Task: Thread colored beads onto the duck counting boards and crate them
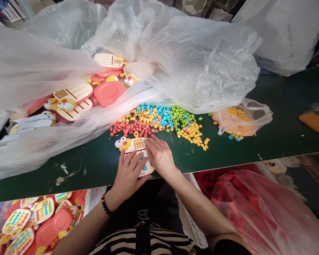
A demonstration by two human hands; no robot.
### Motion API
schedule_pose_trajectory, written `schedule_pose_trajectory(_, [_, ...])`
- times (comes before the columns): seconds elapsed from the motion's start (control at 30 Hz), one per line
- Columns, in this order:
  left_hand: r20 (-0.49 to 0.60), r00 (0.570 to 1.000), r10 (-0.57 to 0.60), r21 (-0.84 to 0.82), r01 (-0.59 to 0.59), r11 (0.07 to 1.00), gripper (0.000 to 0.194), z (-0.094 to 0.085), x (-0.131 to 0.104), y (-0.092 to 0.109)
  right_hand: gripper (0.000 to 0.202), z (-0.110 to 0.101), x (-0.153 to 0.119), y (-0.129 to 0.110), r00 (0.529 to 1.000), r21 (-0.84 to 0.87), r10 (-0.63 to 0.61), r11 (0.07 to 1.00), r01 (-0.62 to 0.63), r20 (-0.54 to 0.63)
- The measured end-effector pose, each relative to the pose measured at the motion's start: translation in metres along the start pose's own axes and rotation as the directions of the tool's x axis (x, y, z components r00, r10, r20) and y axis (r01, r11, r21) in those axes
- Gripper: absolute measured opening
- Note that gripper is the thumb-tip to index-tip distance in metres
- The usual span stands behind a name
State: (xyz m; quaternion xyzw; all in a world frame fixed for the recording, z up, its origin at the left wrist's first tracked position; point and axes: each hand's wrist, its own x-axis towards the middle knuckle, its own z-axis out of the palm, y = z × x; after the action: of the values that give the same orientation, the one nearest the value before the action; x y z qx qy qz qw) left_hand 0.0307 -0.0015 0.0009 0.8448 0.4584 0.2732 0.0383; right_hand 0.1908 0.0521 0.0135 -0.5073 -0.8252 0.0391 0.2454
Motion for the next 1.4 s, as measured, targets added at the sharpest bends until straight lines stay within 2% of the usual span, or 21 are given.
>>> schedule_pose_trajectory(0.13, [-0.034,0.999,0.026,-0.025,-0.027,0.999,0.048,0.001,-0.002,-0.002,0.03,-0.003,-0.004,-0.001,1.0,0.011,0.01,1.0,-0.01,-0.011])
schedule_pose_trajectory(0.27, [-0.095,0.996,0.005,-0.068,-0.011,0.998,0.061,0.005,-0.005,-0.004,0.029,-0.006,-0.018,-0.008,0.999,0.049,0.01,0.999,-0.008,-0.046])
schedule_pose_trajectory(0.37, [-0.111,0.994,0.001,-0.071,-0.009,0.997,0.068,0.008,-0.005,-0.005,0.033,-0.004,-0.026,-0.014,0.999,0.107,-0.018,0.994,0.021,-0.031])
schedule_pose_trajectory(0.5, [-0.096,0.995,0.0,-0.064,-0.006,0.998,0.071,0.007,-0.004,-0.005,0.037,0.0,-0.026,-0.015,0.998,0.243,-0.051,0.968,0.058,-0.032])
schedule_pose_trajectory(0.6, [-0.03,1.0,0.009,-0.039,-0.01,0.999,0.069,0.002,-0.002,-0.004,0.036,-0.008,-0.027,0.002,0.995,0.356,-0.032,0.932,0.063,-0.092])
schedule_pose_trajectory(0.67, [0.021,0.999,0.027,-0.008,-0.026,1.0,0.064,-0.001,-0.001,-0.003,0.036,-0.019,-0.033,0.025,0.979,0.324,0.112,0.945,-0.051,-0.172])
schedule_pose_trajectory(0.77, [0.041,0.996,0.08,0.026,-0.081,0.996,0.055,-0.002,0.0,-0.004,0.03,-0.035,-0.045,0.069,0.868,0.129,0.392,0.92,-0.37,-0.305])
schedule_pose_trajectory(0.8, [0.036,0.995,0.094,0.034,-0.096,0.995,0.053,-0.001,0.0,-0.005,0.03,-0.039,-0.048,0.082,0.844,0.073,0.433,0.898,-0.433,-0.317])
schedule_pose_trajectory(0.83, [0.027,0.994,0.104,0.042,-0.105,0.994,0.053,0.0,0.0,-0.005,0.029,-0.041,-0.049,0.093,0.841,0.032,0.443,0.889,-0.456,-0.31])
schedule_pose_trajectory(0.9, [0.01,0.993,0.116,0.059,-0.116,0.992,0.053,0.002,0.0,-0.006,0.028,-0.044,-0.046,0.108,0.879,0.01,0.396,0.913,-0.409,-0.265])
schedule_pose_trajectory(0.97, [-0.002,0.992,0.123,0.066,-0.122,0.99,0.053,0.003,0.0,-0.007,0.026,-0.043,-0.037,0.112,0.91,0.031,0.34,0.939,-0.343,-0.238])
schedule_pose_trajectory(1.03, [-0.008,0.992,0.127,0.066,-0.126,0.99,0.053,0.003,0.0,-0.007,0.022,-0.041,-0.025,0.111,0.91,0.014,0.34,0.938,-0.346,-0.237])
schedule_pose_trajectory(1.13, [-0.004,0.994,0.108,0.056,-0.108,0.993,0.052,0.002,0.001,-0.006,0.016,-0.036,-0.01,0.108,0.901,-0.109,0.379,0.907,-0.407,-0.211])
schedule_pose_trajectory(1.23, [0.004,0.997,0.075,0.045,-0.075,0.996,0.05,0.0,0.001,-0.004,0.015,-0.032,-0.004,0.11,0.915,-0.18,0.356,0.904,-0.389,-0.191])
schedule_pose_trajectory(1.33, [0.012,0.998,0.057,0.034,-0.057,0.998,0.05,-0.001,0.002,-0.003,0.016,-0.033,-0.002,0.106,0.915,-0.146,0.295,0.928,-0.343,-0.274])
schedule_pose_trajectory(1.4, [0.018,0.999,0.04,0.026,-0.041,0.999,0.049,-0.001,0.003,-0.003,0.017,-0.034,0.0,0.095,0.916,-0.065,0.259,0.954,-0.292,-0.307])
